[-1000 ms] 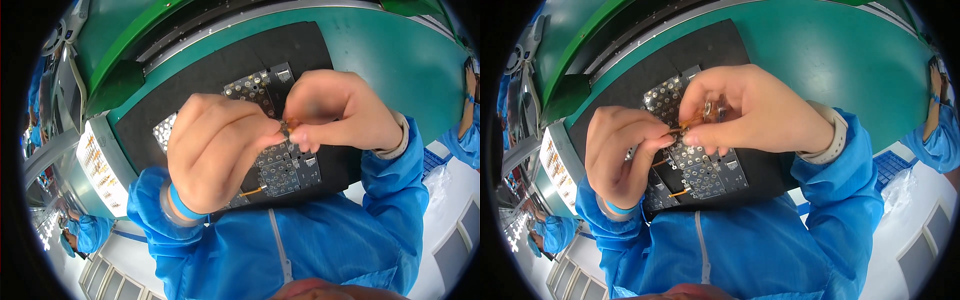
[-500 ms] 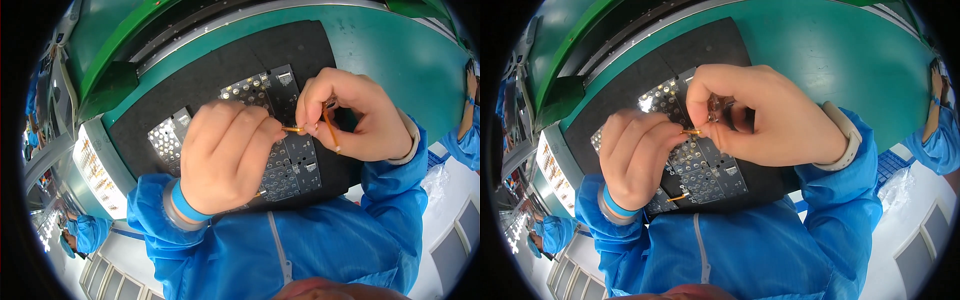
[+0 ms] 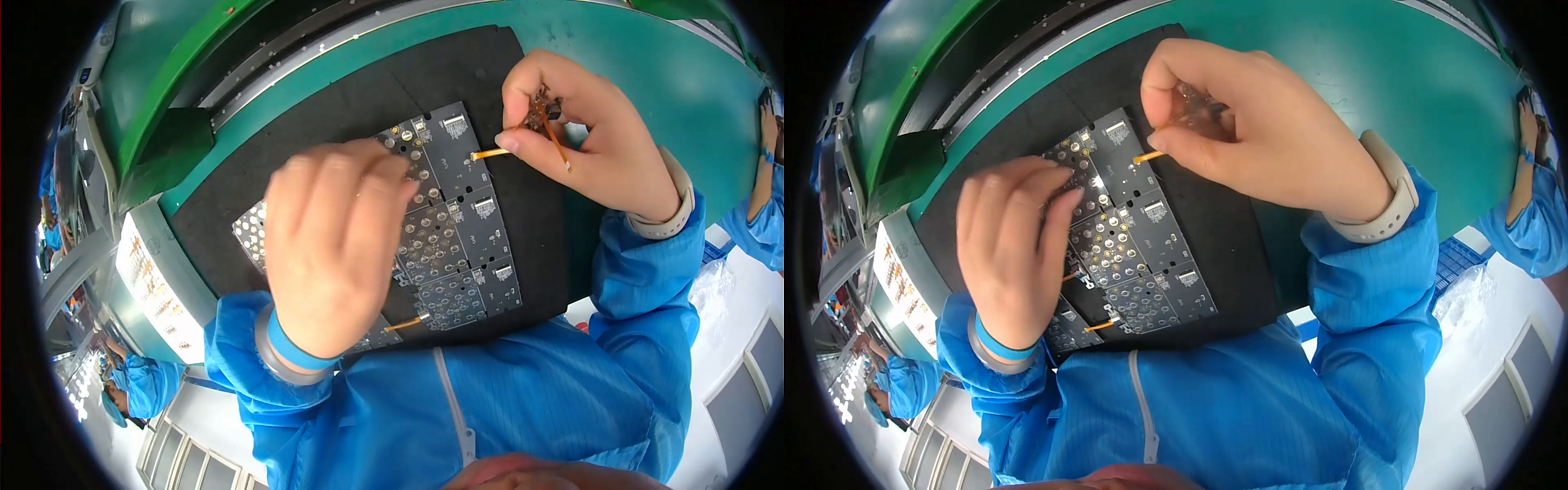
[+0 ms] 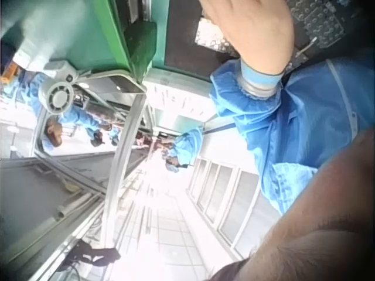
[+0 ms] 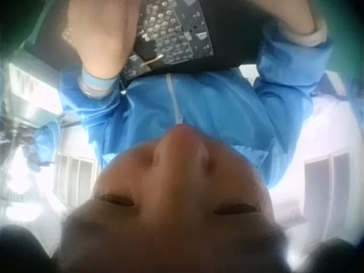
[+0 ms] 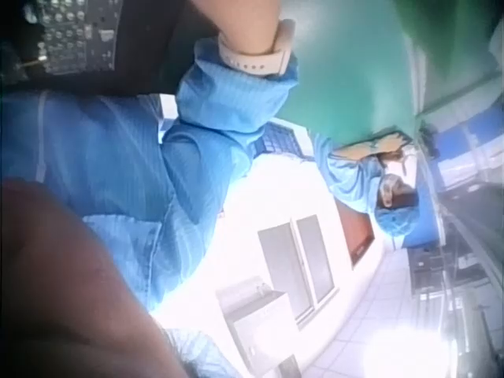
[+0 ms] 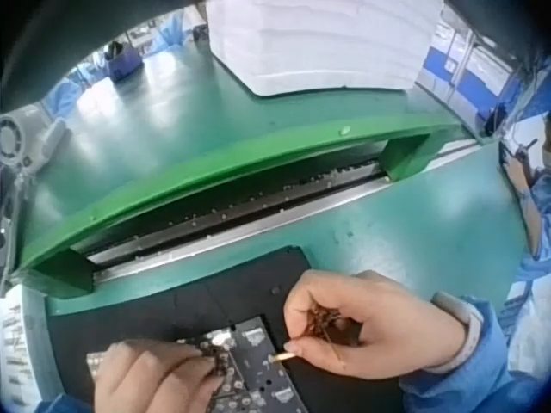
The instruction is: The person assembles electronic components by hand, connecting flexible cables to printed circuit boards.
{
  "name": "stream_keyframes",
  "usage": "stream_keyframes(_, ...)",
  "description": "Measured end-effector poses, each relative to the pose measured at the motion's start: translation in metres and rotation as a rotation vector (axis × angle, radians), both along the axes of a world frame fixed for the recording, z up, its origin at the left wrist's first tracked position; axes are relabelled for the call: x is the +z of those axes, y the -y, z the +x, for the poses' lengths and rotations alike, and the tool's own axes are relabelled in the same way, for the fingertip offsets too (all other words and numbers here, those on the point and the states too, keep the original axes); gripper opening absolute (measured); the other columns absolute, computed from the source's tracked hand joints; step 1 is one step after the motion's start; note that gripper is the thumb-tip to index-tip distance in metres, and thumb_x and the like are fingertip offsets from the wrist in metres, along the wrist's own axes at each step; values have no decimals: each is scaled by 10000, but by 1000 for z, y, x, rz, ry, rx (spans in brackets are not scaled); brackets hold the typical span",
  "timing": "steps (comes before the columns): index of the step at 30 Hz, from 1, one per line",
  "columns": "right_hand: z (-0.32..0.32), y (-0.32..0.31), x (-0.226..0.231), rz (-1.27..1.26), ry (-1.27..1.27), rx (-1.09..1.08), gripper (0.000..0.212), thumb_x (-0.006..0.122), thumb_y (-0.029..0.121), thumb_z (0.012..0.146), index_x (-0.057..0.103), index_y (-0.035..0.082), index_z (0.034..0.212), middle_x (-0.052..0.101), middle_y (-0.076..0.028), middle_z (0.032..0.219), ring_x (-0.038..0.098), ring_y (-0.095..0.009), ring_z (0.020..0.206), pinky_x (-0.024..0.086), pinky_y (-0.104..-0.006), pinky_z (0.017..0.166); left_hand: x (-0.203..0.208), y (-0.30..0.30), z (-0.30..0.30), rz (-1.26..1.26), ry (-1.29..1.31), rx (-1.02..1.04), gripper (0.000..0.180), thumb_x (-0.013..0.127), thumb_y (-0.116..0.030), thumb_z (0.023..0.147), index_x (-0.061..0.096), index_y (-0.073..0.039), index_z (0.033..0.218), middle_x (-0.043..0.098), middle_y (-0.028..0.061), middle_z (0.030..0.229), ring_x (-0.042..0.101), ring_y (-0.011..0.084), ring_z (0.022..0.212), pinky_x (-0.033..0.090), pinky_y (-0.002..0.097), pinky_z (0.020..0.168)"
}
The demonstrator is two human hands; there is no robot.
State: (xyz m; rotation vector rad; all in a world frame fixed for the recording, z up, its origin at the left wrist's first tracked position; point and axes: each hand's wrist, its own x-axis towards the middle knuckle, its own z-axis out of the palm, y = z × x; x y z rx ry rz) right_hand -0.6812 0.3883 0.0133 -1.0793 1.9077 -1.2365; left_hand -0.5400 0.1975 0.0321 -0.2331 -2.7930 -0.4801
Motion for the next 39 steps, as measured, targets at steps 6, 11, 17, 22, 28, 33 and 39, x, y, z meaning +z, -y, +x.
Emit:
stream_keyframes(6, 0, 4, -2, -5, -27, 42, 130, 634, 37, 850, 521, 51, 913, 496, 24, 801, 422, -26, 651, 313, -173, 535, 2, -8, 3, -198, 107, -93, 390, 567, -124, 672, 636, -28, 1043, 562, 102, 1012, 559, 240, 897, 466, 359, 796)
stream_keyframes(11, 0, 5, -3, -24, -50, 51, 129, 640, 50, 853, 527, 51, 917, 492, 21, 808, 409, -23, 635, 310, -172, 539, 2, -10, 5, -194, 153, -67, 459, 666, -59, 662, 647, -102, 1119, 554, 82, 1022, 540, 262, 909, 438, 367, 783)
stream_keyframes(17, 1, 7, -4, -24, -34, 51, 124, 637, 59, 857, 530, 48, 918, 490, 21, 810, 403, -23, 634, 306, -169, 542, -2, -8, 5, -228, 119, -66, 467, 608, -58, 664, 650, -123, 1125, 546, 80, 1024, 536, 256, 909, 439, 360, 776)
stream_keyframes(22, 1, 7, -5, -20, -43, 53, 122, 635, 63, 859, 531, 46, 919, 489, 16, 809, 408, -29, 637, 311, -173, 550, -4, -7, 5, -235, 111, -71, 478, 608, -50, 658, 650, -128, 1127, 543, 82, 1020, 535, 254, 907, 440, 358, 772)
stream_keyframes(28, 1, 6, -6, -25, -53, 56, 125, 635, 64, 859, 530, 42, 923, 487, 7, 829, 415, -37, 648, 323, -177, 563, -5, -8, 5, -240, 112, -70, 478, 609, -51, 660, 647, -129, 1130, 541, 86, 1022, 534, 254, 905, 438, 361, 774)
stream_keyframes(33, 1, 6, -5, -8, -26, 57, 135, 637, 62, 857, 527, 41, 932, 485, 8, 843, 414, -36, 657, 326, -176, 566, -5, -8, 6, -241, 117, -70, 475, 611, -51, 666, 644, -132, 1133, 539, 87, 1025, 532, 255, 910, 432, 363, 781)
stream_keyframes(39, 1, 6, -5, -17, -56, 66, 146, 640, 64, 859, 523, 40, 943, 481, 9, 842, 408, -35, 656, 321, -173, 566, -6, -8, 7, -250, 109, -69, 468, 615, -55, 668, 644, -132, 1129, 539, 87, 1028, 530, 256, 908, 431, 362, 783)
